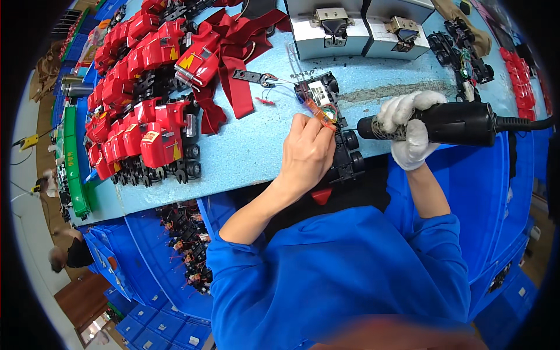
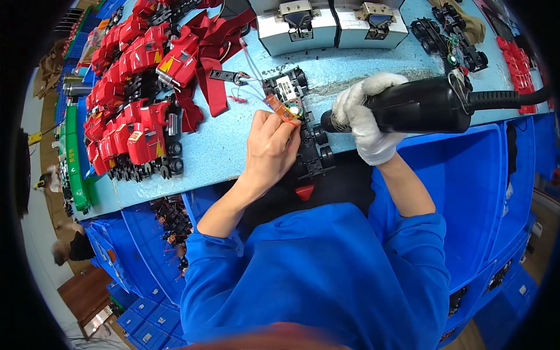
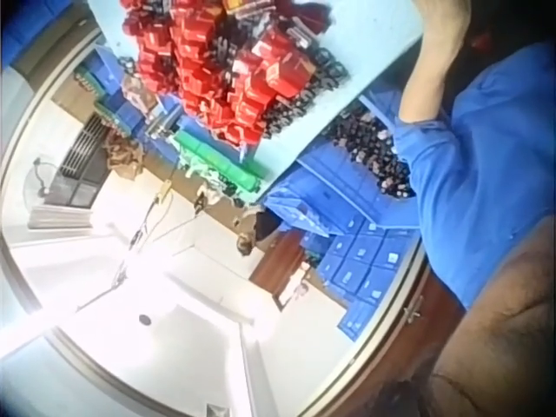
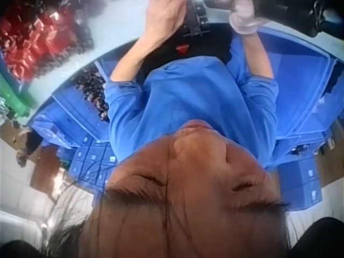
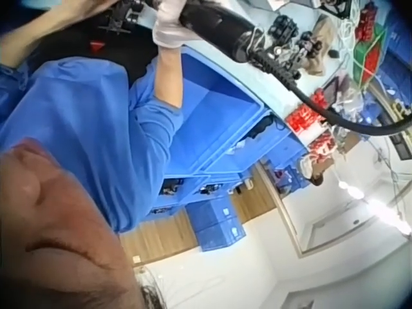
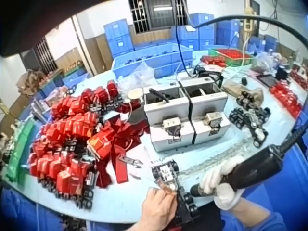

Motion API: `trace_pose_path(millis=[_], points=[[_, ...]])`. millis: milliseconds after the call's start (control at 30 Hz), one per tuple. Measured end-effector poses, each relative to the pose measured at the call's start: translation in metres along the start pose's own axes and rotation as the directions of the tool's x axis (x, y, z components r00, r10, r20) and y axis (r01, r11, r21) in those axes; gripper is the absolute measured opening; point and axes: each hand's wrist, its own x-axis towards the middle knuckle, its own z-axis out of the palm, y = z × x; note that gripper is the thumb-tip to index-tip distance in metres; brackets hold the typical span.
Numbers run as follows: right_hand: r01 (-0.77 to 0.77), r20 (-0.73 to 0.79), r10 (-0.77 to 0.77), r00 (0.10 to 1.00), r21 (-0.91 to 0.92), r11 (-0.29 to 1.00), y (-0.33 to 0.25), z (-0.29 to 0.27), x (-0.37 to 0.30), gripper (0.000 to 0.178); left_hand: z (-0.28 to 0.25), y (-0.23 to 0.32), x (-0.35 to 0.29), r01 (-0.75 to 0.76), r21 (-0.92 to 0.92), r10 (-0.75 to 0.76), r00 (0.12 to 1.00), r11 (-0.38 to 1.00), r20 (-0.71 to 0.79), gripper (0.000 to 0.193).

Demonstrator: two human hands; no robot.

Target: Assembling electronic toy components using an electric screwdriver on a factory line.

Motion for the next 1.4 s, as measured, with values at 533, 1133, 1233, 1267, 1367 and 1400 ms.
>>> trace_pose_path(millis=[533,1133,1233,1267,1367,1400], points=[[-0.039,-0.162,0.041,0.986,0.017,0.999,0.001,0.004,-0.004,0.028,0.001,0.018,0.008,0.133,0.091,-0.14,0.987,0.987,0.076,0.008],[0.223,-0.149,-0.259,0.954,-0.222,0.949,-0.048,-0.059,0.085,0.021,0.007,-0.022,-0.026,0.545,-0.827,-0.61,0.704,0.135,0.364,0.038],[0.306,-0.137,-0.322,0.937,-0.127,0.943,-0.054,-0.076,0.14,0.012,0.002,-0.029,-0.027,0.569,-0.819,-0.558,0.705,0.077,0.438,0.037],[0.301,-0.058,-0.31,0.949,-0.127,0.945,-0.048,-0.078,0.154,0.013,0.001,-0.029,-0.026,0.569,-0.818,-0.559,0.705,0.078,0.437,0.037],[0.091,0.253,-0.055,0.966,-0.133,0.987,-0.025,-0.09,0.187,0.018,-0.001,-0.028,-0.025,0.601,-0.797,-0.551,0.687,0.065,0.473,0.037],[-0.049,0.249,0.051,0.967,-0.015,0.999,-0.015,-0.083,0.19,0.02,0.0,-0.029,-0.026,0.599,-0.797,-0.548,0.692,0.072,0.47,0.037]])
